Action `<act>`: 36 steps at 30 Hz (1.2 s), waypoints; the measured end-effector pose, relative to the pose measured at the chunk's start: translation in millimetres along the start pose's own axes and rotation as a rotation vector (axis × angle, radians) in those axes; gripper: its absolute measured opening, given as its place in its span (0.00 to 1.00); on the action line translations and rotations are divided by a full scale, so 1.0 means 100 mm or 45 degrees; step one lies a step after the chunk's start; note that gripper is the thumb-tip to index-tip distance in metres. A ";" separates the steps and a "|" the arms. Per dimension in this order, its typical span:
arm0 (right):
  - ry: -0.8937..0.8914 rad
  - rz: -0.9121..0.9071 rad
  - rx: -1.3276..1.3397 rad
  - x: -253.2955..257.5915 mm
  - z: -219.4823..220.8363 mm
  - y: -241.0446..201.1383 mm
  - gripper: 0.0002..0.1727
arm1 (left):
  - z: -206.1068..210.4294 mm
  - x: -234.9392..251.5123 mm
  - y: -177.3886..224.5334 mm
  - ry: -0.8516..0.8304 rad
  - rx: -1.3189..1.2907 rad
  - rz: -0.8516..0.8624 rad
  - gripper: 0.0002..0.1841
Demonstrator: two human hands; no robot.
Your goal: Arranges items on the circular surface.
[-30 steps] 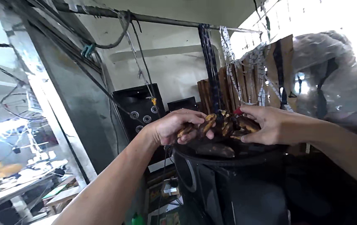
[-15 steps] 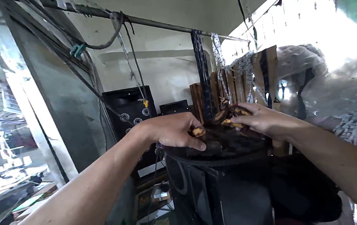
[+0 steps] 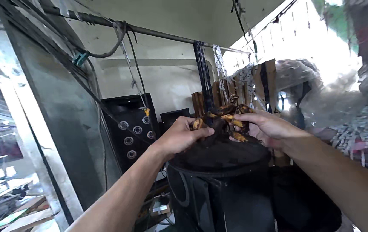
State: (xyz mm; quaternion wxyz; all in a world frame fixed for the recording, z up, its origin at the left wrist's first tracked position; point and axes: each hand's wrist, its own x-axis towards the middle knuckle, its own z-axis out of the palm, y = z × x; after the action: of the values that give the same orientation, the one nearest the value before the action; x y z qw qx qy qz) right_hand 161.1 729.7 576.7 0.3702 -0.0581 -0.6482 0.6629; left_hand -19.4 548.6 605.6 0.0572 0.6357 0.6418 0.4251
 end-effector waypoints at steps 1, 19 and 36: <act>-0.002 -0.024 0.000 0.00 0.02 0.02 0.22 | 0.02 0.02 -0.02 -0.013 0.138 0.039 0.09; -0.080 -0.135 -0.084 -0.01 0.13 0.17 0.25 | 0.27 0.15 -0.13 0.042 -0.196 0.002 0.08; -0.334 -0.199 -0.843 -0.02 0.08 0.12 0.30 | -0.26 -0.05 -0.16 -0.582 -0.005 0.118 0.11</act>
State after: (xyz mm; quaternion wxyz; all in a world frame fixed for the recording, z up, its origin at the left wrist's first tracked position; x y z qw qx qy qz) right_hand 153.1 723.3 566.5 0.2945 -0.0396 -0.8721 0.3887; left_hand -46.7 534.5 610.4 0.1826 0.7442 0.5815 0.2734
